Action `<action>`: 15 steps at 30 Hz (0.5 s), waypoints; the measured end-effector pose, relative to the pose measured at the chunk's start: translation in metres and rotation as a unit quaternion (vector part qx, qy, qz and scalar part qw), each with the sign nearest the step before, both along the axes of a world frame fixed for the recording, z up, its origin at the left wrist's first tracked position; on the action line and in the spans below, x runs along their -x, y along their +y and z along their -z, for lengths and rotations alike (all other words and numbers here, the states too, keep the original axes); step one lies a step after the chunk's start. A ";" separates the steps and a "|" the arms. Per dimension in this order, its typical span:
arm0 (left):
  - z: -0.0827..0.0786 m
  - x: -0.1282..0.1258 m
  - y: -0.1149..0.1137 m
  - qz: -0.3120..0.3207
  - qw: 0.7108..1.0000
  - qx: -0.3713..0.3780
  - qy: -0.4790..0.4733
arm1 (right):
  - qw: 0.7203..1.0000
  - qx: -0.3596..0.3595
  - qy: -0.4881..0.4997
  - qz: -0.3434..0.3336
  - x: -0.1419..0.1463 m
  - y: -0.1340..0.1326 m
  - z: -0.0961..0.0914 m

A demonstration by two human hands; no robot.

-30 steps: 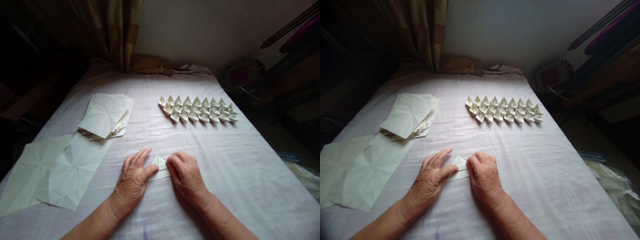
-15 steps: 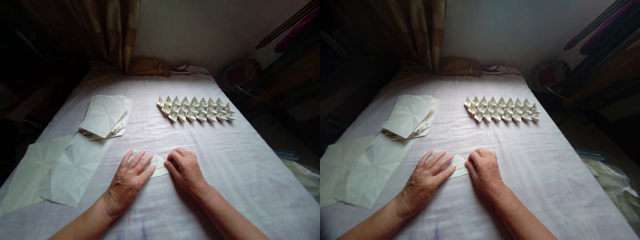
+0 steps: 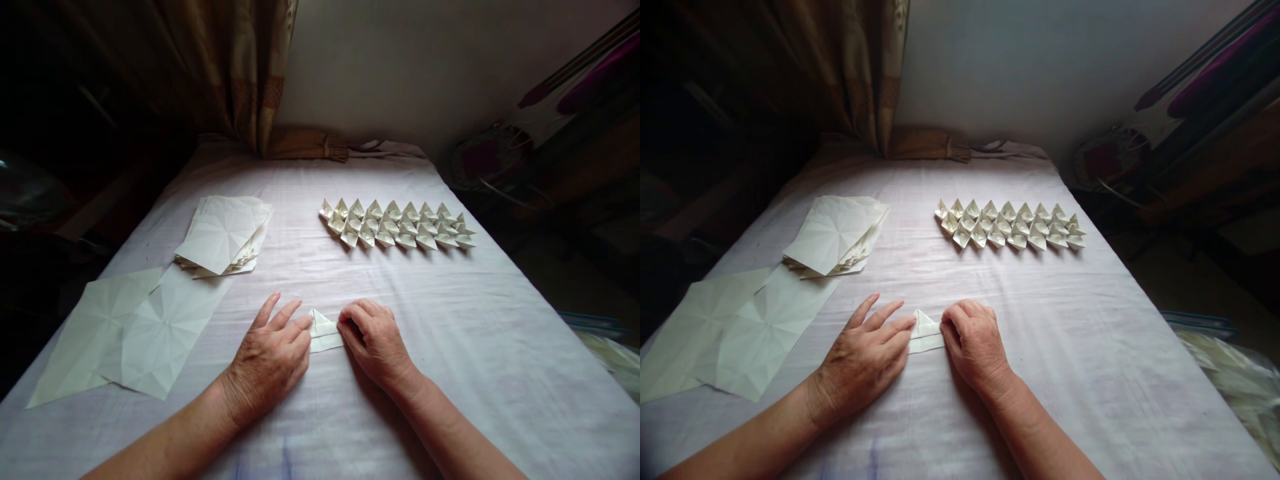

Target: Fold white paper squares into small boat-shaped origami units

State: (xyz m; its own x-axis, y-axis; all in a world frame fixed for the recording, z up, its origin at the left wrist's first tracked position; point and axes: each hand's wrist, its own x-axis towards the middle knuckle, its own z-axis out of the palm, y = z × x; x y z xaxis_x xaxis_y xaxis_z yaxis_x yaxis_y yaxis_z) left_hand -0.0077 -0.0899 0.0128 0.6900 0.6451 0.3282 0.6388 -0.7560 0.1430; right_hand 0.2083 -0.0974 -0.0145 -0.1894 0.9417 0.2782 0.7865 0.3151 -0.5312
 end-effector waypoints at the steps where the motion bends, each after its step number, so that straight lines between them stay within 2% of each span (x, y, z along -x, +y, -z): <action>1: 0.001 -0.006 -0.002 -0.002 1.000 -0.013 -0.002 | 1.000 -0.001 -0.003 -0.001 0.000 0.000 0.001; 6: 0.010 -0.016 -0.011 -0.011 1.000 -0.024 -0.008 | 1.000 -0.005 -0.019 -0.005 0.000 0.000 0.001; 15: 0.007 0.021 -0.005 0.017 1.000 0.006 0.010 | 1.000 -0.014 -0.027 -0.004 0.000 0.000 -0.002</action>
State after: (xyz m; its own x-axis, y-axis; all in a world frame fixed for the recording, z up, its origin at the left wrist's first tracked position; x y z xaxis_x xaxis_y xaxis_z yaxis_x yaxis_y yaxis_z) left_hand -0.0283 -0.0946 0.0054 0.7181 0.6248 0.3065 0.6152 -0.7758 0.1403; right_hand 0.2086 -0.0977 -0.0129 -0.2127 0.9318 0.2942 0.8107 0.3364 -0.4792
